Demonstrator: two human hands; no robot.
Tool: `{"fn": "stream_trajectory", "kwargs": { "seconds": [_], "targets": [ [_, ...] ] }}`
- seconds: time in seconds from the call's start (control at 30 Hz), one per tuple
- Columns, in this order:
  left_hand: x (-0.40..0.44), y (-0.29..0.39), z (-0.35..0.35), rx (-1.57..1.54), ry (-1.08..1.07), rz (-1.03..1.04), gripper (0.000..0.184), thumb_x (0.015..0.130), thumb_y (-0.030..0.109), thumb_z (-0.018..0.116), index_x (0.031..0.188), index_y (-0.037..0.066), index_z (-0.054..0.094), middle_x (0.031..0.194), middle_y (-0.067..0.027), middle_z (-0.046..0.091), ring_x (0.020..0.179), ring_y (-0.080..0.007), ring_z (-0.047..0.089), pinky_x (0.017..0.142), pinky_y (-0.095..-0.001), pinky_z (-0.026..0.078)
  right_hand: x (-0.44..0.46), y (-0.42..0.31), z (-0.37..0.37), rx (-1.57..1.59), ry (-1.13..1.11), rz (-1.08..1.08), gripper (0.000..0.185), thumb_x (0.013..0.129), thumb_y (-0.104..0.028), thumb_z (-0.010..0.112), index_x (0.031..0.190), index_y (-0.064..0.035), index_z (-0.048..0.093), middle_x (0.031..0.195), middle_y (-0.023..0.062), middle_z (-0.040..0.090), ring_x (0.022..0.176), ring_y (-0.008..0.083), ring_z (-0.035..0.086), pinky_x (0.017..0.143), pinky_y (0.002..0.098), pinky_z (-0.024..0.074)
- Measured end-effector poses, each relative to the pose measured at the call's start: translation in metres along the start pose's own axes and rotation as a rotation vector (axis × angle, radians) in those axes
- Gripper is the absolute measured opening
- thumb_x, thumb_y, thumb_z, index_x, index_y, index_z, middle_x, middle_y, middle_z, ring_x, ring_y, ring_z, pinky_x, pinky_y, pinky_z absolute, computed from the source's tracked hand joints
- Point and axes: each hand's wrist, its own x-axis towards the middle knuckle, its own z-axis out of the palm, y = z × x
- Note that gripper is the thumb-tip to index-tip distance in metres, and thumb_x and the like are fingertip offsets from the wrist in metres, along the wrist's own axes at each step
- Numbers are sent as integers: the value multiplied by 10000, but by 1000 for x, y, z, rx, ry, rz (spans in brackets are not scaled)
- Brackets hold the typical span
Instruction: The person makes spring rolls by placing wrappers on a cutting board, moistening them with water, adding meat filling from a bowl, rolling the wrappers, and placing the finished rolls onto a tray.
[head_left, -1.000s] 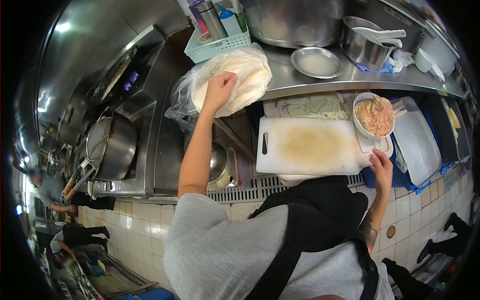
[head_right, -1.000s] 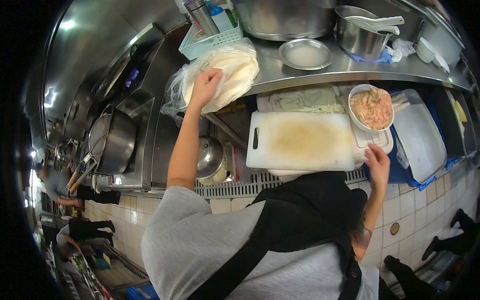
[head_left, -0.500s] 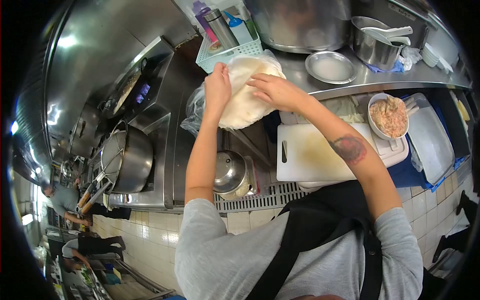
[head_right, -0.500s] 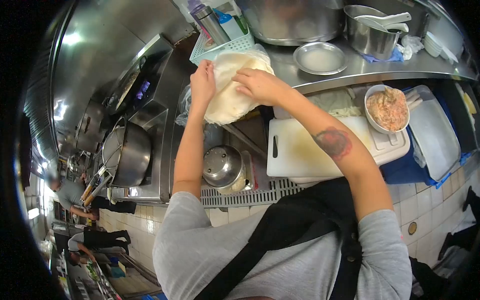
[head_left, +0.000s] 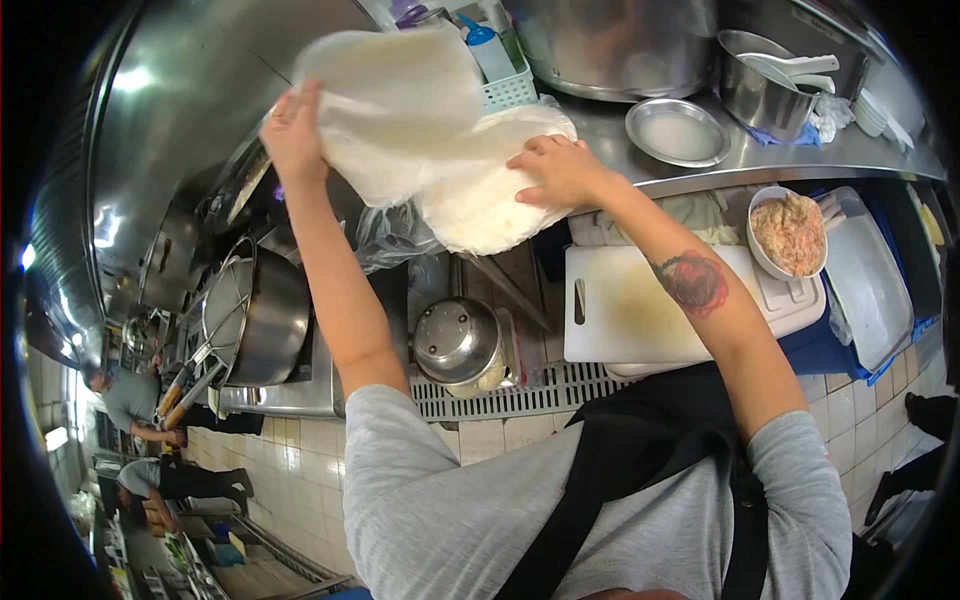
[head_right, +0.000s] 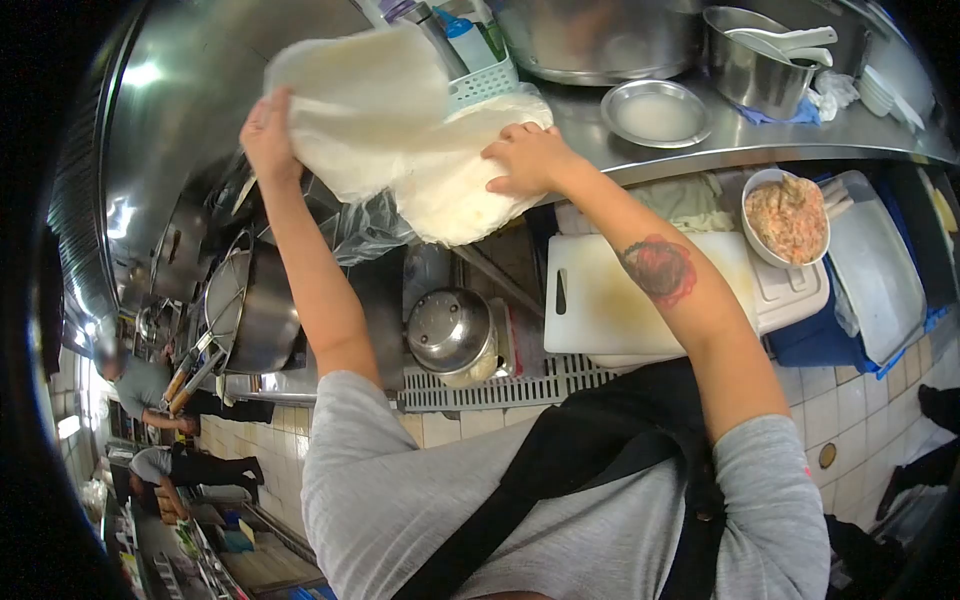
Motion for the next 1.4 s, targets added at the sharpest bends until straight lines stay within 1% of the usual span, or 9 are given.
{"fn": "stream_trajectory", "kwargs": {
  "seconds": [0.17, 0.37, 0.53, 0.7, 0.8, 0.97, 1.07, 1.1, 1.4],
  "targets": [
    [20, 31, -22, -267, 114, -2, 277, 917, 70, 677, 1126, -104, 628, 1039, -171, 700, 857, -256, 704, 745, -358, 592, 8, 1, -2, 7, -13, 46, 680, 796, -588, 678, 1393, -292, 545, 1448, 124, 469, 1357, 350, 403, 1061, 581, 340],
    [-3, 104, -6, -57, -23, -74, 256, 946, 175, 649, 1075, -40, 702, 873, -71, 694, 720, -139, 656, 632, -285, 538, 16, -19, -25, 23, -113, 196, 732, 833, -637, 624, 1441, -247, 504, 1443, 159, 480, 1363, 339, 426, 1089, 575, 339],
    [-62, 125, 31, 0, -366, -283, 276, 963, 239, 607, 1073, 4, 703, 811, -16, 678, 662, -83, 623, 600, -234, 487, -23, -15, -22, 439, 191, -214, 881, 728, -490, 814, 1452, -114, 479, 1467, 145, 475, 1383, 297, 423, 1132, 388, 348],
    [-130, 96, 78, -470, -331, -548, 281, 950, 203, 603, 1091, -30, 671, 914, -75, 707, 802, -148, 683, 730, -283, 554, -140, -31, -60, 1193, -222, -391, 1420, 546, -502, 941, 1568, 9, 97, 1617, 146, 208, 1495, 221, 198, 1204, 400, 190],
    [-167, 59, 112, -412, -372, -725, 271, 941, 196, 612, 1072, -30, 685, 917, -88, 707, 798, -161, 679, 740, -286, 549, -207, -18, -33, 1480, 76, -257, 978, 776, -267, 828, 1536, -30, 259, 1409, 142, 515, 1295, 210, 499, 1063, 368, 418],
    [-246, -61, 173, -208, -573, -948, 312, 908, 207, 660, 1120, -22, 649, 890, -102, 698, 779, -211, 663, 738, -332, 533, -299, 34, 31, 1972, 395, 632, 388, 1005, -168, 549, 1334, 34, 506, 1111, 132, 688, 954, 169, 685, 797, 294, 575],
    [-299, -82, 189, 595, -675, -179, 429, 827, 237, 743, 1158, -7, 620, 941, -196, 663, 917, -373, 650, 864, -408, 510, -321, 47, 57, 1792, 431, 953, 277, 1025, -243, 535, 1141, -3, 612, 994, 81, 705, 803, 134, 688, 712, 270, 586],
    [-316, -86, 193, 551, -687, -44, 434, 818, 242, 749, 1151, -8, 627, 1026, -218, 667, 991, -395, 634, 901, -428, 497, -327, 56, 72, 1711, 428, 987, 266, 1024, -239, 537, 1125, -8, 620, 982, 76, 705, 797, 129, 686, 703, 262, 583],
    [-426, -38, 253, 85, -836, -572, 618, 926, 281, 670, 1394, -64, 462, 1193, -276, 648, 1085, -320, 657, 925, -381, 513, -312, 47, 87, 1707, 436, 836, 248, 1015, -157, 538, 1165, 13, 638, 970, 63, 689, 807, 118, 659, 739, 239, 563]
  ]
}}
